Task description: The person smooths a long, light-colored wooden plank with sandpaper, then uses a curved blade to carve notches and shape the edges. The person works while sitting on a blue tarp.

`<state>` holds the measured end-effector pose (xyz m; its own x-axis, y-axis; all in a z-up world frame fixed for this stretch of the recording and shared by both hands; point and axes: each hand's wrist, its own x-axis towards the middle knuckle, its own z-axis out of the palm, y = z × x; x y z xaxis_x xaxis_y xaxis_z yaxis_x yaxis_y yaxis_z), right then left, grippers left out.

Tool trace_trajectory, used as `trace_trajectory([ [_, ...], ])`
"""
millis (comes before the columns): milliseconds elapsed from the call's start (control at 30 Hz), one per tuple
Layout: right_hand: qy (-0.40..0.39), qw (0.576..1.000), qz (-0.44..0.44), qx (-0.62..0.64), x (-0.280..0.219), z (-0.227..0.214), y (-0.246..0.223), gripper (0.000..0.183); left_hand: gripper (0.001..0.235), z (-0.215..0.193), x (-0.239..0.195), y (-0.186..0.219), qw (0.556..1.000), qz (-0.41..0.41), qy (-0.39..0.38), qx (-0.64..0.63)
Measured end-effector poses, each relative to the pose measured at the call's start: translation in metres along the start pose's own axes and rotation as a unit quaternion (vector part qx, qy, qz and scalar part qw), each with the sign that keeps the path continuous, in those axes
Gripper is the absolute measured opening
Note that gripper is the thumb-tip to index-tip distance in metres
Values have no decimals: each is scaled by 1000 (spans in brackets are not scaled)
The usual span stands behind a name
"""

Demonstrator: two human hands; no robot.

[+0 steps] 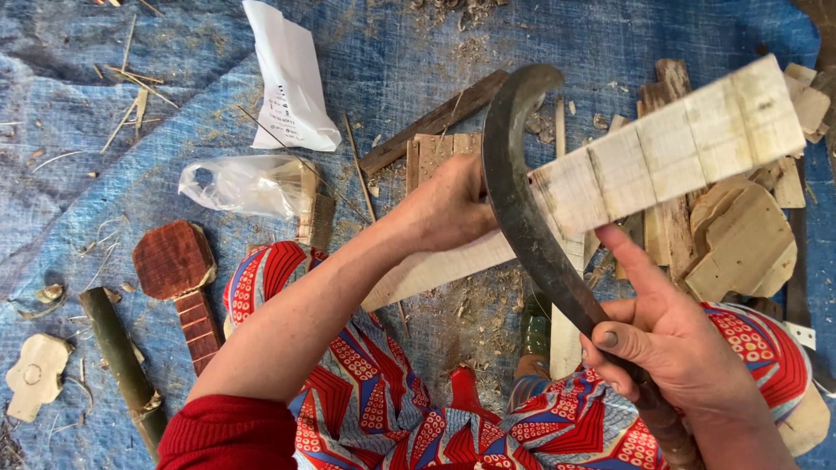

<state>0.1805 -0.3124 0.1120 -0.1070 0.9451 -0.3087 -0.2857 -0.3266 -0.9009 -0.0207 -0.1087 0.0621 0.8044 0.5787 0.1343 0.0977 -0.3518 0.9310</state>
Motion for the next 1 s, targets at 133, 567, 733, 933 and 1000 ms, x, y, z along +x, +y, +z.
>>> trace_trajectory([
  [133,14,1000,-1,-12,5,-7,6,109,21,5,-3,19,999,4,-15,-47],
  [567,54,997,43,-20,12,-19,25,60,14,9,-21,23,999,-36,13,-18],
  [733,33,998,21,-41,13,-17,22,69,39,12,-24,20,998,-34,18,50],
  [933,43,998,36,-20,12,-26,29,58,21,9,-27,32,999,-42,-1,6],
  [1000,18,1000,21,4,12,-33,35,35,13,10,-26,32,1000,-3,4,-8],
])
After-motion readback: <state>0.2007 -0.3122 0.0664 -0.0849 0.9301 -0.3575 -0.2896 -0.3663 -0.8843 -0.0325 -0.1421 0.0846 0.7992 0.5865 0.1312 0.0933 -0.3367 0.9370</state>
